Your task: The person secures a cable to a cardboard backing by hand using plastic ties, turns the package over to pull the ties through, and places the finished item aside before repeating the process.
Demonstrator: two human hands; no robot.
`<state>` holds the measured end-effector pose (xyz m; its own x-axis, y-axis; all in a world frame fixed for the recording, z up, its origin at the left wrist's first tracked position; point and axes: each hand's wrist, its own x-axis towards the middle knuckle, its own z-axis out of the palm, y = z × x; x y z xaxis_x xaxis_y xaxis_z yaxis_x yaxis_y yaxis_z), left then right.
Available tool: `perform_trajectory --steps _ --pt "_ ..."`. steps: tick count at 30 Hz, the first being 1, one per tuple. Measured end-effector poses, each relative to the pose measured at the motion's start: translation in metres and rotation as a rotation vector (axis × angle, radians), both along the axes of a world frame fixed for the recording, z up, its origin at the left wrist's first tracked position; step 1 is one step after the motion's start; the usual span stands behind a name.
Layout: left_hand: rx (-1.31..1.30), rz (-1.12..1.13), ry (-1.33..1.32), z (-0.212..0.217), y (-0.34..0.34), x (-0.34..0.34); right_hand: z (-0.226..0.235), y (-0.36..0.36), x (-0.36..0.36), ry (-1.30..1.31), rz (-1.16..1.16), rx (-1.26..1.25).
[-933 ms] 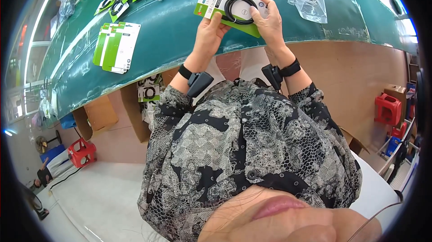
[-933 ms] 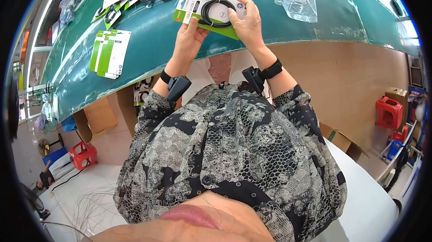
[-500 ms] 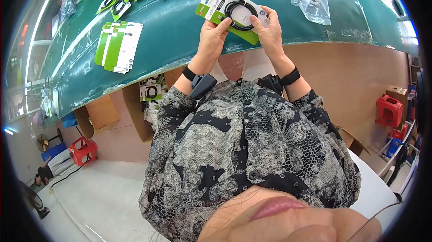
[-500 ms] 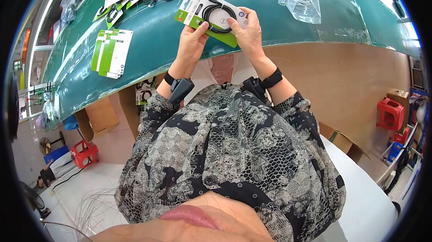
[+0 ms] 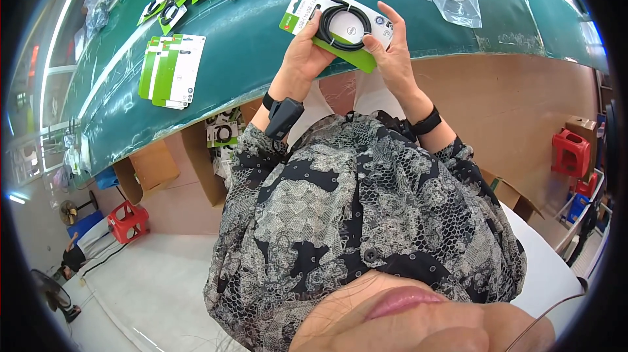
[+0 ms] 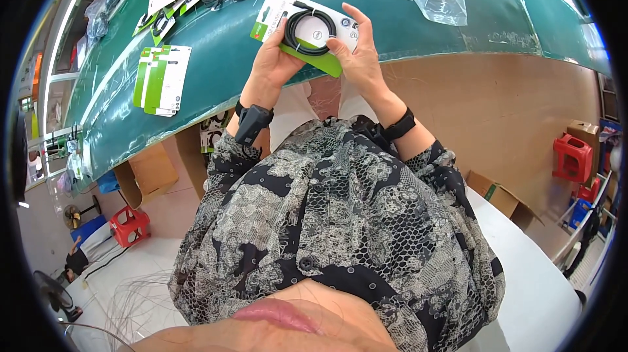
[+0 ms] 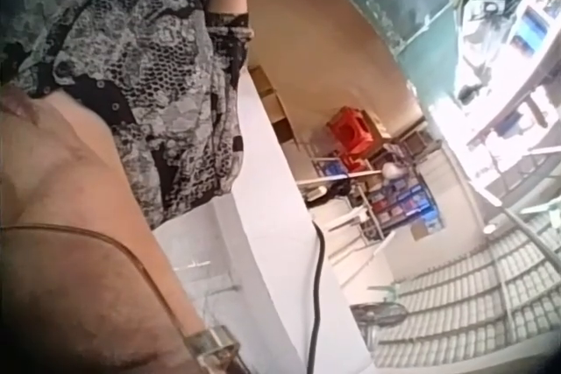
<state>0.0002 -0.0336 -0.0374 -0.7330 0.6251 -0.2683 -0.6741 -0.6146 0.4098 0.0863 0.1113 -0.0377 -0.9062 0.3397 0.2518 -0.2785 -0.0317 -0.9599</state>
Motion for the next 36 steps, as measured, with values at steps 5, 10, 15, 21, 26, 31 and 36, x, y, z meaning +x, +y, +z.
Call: perform_trajectory --steps 5,10,15,21,26,31,36 --pt "-0.158 -0.028 0.082 -0.006 -0.003 0.001 -0.003 0.010 0.002 -0.074 0.054 0.113" --pt "-0.270 0.112 0.265 -0.014 -0.003 -0.003 0.008 0.014 0.006 -0.274 0.125 -0.052" --pt "-0.289 0.104 0.399 -0.011 0.001 -0.006 0.002 0.037 -0.009 -0.258 0.216 0.197" --pt "-0.435 0.108 0.556 0.011 -0.007 -0.027 0.005 0.038 -0.018 -0.258 0.105 0.099" --pt "-0.705 0.156 0.762 0.027 -0.005 0.012 0.016 0.030 -0.026 -0.145 -0.017 0.093" --pt "-0.282 0.044 0.286 0.021 0.032 0.031 0.015 0.024 -0.033 -0.109 -0.122 0.242" --pt "-0.341 -0.089 0.339 0.008 0.039 0.018 0.015 0.034 -0.024 -0.124 -0.190 0.325"
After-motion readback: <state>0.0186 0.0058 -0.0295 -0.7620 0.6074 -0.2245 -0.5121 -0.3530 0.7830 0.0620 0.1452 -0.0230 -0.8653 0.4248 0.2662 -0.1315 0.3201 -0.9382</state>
